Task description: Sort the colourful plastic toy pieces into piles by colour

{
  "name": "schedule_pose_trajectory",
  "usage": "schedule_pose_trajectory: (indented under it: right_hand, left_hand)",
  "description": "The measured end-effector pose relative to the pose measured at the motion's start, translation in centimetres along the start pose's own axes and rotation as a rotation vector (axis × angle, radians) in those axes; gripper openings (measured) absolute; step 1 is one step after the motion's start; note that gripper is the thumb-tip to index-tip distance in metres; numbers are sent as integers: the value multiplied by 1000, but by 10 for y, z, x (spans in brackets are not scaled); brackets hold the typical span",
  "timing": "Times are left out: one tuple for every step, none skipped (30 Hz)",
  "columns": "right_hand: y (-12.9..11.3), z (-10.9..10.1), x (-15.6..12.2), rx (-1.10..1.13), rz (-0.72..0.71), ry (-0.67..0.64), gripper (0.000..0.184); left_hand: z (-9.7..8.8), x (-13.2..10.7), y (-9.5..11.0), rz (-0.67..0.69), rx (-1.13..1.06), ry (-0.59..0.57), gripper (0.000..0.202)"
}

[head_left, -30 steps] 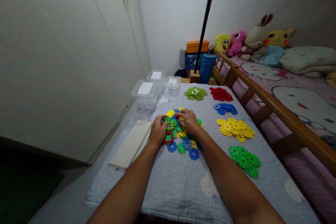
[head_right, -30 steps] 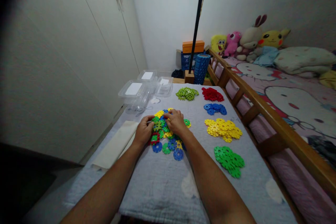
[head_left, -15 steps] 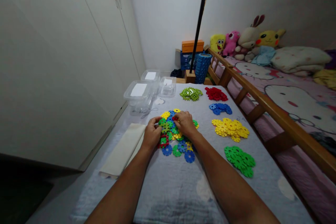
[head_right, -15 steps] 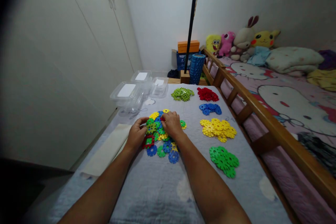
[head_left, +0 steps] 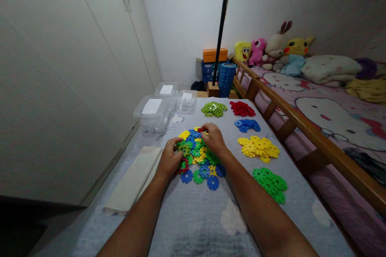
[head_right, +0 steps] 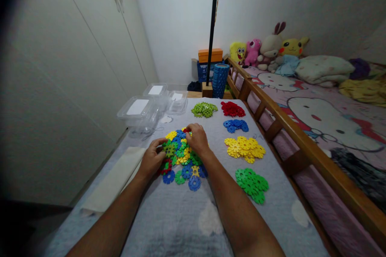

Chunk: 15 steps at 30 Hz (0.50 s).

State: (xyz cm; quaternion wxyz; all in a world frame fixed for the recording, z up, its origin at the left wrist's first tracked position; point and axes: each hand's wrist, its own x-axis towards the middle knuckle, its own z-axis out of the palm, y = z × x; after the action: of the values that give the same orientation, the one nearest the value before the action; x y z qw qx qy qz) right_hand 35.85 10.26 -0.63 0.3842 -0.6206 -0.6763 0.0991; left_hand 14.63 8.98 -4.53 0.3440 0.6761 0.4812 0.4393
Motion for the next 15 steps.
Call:
schedule_pose_trajectory:
  right_hand:
    - [6, -8, 5, 48, 32, 20, 12]
    - [14, -17, 11, 90, 68, 34, 9]
    - [23, -27, 17, 120, 101, 50, 7]
    - [34, -38, 24, 143, 130, 67, 6]
    - [45, -50, 29, 154, 152, 91, 6]
    - [58, -62, 35, 155, 173, 121, 7]
    - [72, -74, 40, 144, 199, 156, 8]
    - [86, -86, 44, 116, 234, 189, 9]
    - [101, -98, 48, 75, 274, 234, 7]
    - [116, -108, 52, 23, 325, 268, 5]
    - [131, -118, 54, -22, 367, 288, 4]
    - [145, -127, 57, -65, 420, 316, 4]
    - [159, -135, 58, -100, 475, 346, 5]
    - [172, -141, 60, -124, 517, 360, 6]
    - [184, -146, 60, -151, 556, 376, 7]
  left_hand:
    - [0, 0, 1, 15, 25, -7, 46]
    - [-1, 0, 2, 26, 50, -12, 45]
    - [-1, 0, 3, 36, 70, -16, 45]
    - [-1, 0, 3, 43, 87, -19, 44]
    - [-1, 0, 4, 49, 102, -20, 44]
    - [-1, 1, 5, 53, 113, -19, 43]
    - [-1, 1, 5, 55, 123, -17, 42]
    - [-1, 1, 6, 55, 133, -14, 40]
    - [-1, 1, 6, 54, 142, -13, 39]
    - [-1, 1, 7, 52, 150, -11, 38]
    - [-1, 1, 7, 51, 158, -11, 38]
    - [-2, 1, 8, 52, 165, -11, 38]
    - [-2, 1, 9, 53, 171, -13, 38]
    - [-2, 1, 9, 54, 177, -15, 38]
    - [-2, 1, 10, 56, 181, -16, 38]
